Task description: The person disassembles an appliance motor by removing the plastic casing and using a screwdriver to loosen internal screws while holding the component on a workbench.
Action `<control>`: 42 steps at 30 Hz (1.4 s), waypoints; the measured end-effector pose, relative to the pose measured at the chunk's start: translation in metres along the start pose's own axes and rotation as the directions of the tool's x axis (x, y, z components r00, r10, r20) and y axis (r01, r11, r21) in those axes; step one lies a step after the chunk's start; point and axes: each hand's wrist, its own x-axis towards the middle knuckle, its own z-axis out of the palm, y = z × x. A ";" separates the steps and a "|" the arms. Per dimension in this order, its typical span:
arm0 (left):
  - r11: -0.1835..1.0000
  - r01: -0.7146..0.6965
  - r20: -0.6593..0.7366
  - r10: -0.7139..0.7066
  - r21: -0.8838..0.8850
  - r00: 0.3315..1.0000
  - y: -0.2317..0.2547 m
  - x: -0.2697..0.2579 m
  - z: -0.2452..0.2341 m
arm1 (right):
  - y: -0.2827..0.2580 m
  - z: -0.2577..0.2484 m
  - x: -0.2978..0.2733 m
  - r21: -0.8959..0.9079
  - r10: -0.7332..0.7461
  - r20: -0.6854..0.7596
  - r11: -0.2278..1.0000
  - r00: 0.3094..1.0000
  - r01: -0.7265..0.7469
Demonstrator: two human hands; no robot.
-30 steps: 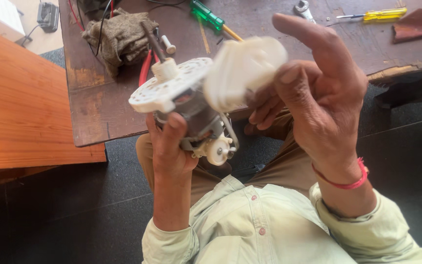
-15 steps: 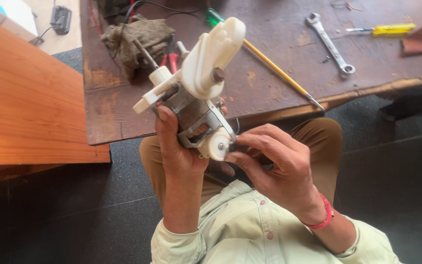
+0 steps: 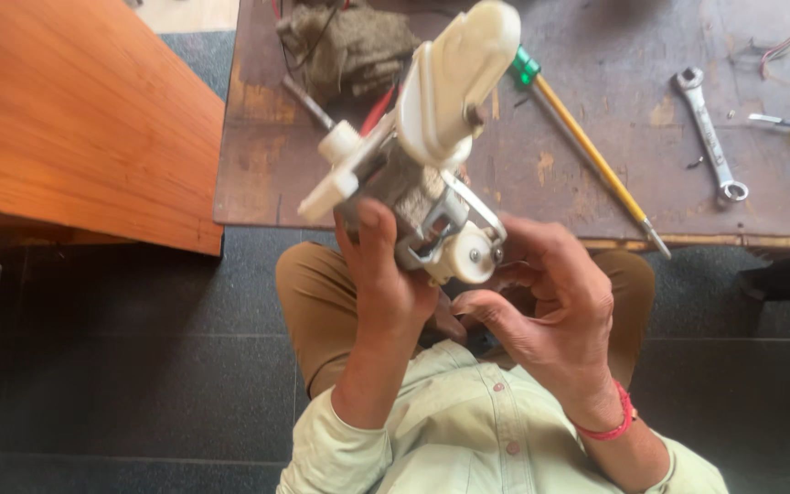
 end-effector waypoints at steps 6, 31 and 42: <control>0.994 -0.093 0.110 0.087 0.051 0.990 -0.012 -0.011 0.000 | 0.006 -0.005 0.002 -0.466 -0.182 -0.069 0.875 0.981 0.130; 0.996 0.041 0.118 -0.050 0.084 0.992 -0.037 -0.034 -0.088 | 0.030 -0.001 -0.005 0.372 0.271 -0.010 0.894 0.962 -0.249; 0.965 0.043 0.148 -0.083 0.260 0.986 -0.038 -0.031 -0.100 | 0.024 -0.009 -0.004 0.231 0.299 -0.005 0.929 0.954 -0.289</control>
